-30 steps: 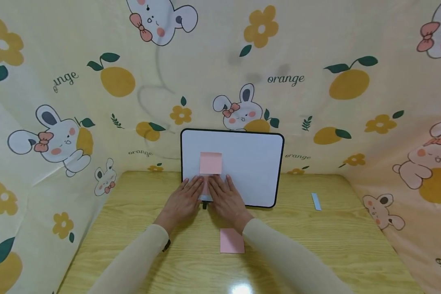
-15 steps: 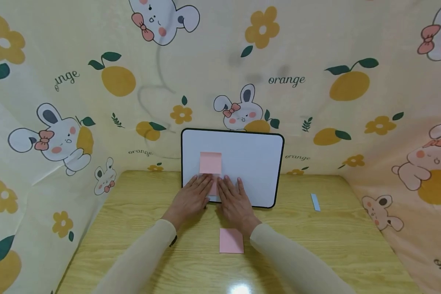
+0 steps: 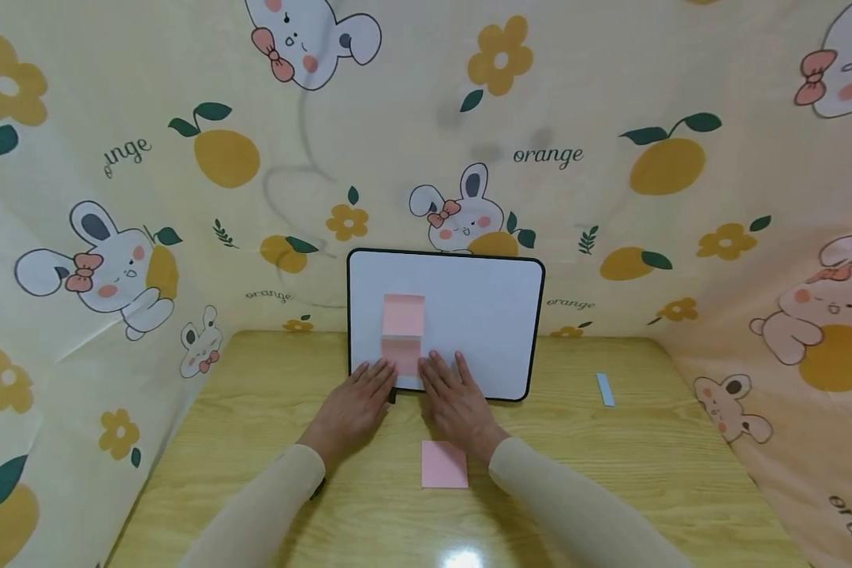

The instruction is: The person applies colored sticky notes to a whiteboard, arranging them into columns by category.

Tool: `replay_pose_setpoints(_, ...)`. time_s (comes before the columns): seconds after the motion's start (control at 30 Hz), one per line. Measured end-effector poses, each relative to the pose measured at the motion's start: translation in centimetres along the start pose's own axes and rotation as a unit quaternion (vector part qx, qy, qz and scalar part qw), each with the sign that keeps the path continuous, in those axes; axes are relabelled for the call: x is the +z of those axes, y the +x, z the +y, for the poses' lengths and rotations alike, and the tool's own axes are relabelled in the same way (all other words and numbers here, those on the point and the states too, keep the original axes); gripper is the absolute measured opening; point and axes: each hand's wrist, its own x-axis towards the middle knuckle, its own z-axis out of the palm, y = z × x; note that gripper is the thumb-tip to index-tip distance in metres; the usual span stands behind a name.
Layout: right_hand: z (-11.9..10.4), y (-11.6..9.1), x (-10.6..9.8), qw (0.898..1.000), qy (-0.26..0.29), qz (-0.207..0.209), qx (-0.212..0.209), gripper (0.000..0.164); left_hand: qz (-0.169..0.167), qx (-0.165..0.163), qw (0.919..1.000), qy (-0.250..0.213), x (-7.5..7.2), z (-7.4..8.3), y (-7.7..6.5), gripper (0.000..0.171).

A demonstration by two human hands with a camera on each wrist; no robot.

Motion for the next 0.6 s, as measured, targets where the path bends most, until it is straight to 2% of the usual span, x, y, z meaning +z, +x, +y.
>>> replay_pose_setpoints(0.17,0.0,0.1,-0.1,1.0,0.014,0.01,0.003,0.07,-0.021,-0.008,0.9997,-0.01,-0.8,0.3,0.0,0.06)
replay_pose_setpoints(0.3,-0.1,-0.4,-0.3,1.0,0.02,0.011,-0.01,0.064,-0.053,-0.03,0.9972,-0.042,-1.9,1.1,0.2,0.057)
replay_pose_setpoints(0.4,-0.2,-1.1,-0.4,0.999,0.046,0.017,-0.008,0.059,-0.078,-0.056,0.9927,-0.074,-2.8,2.2,0.4,0.054)
replay_pose_setpoints(0.5,0.1,-2.2,-0.6,0.995,0.091,0.032,0.015,0.056,-0.094,-0.077,0.9875,-0.1,-3.5,3.6,0.4,0.051)
replay_pose_setpoints(0.6,0.8,-3.5,-0.6,0.99,0.127,0.046,0.045,0.054,-0.095,-0.085,0.985,-0.116,-4.0,5.2,0.1,0.049)
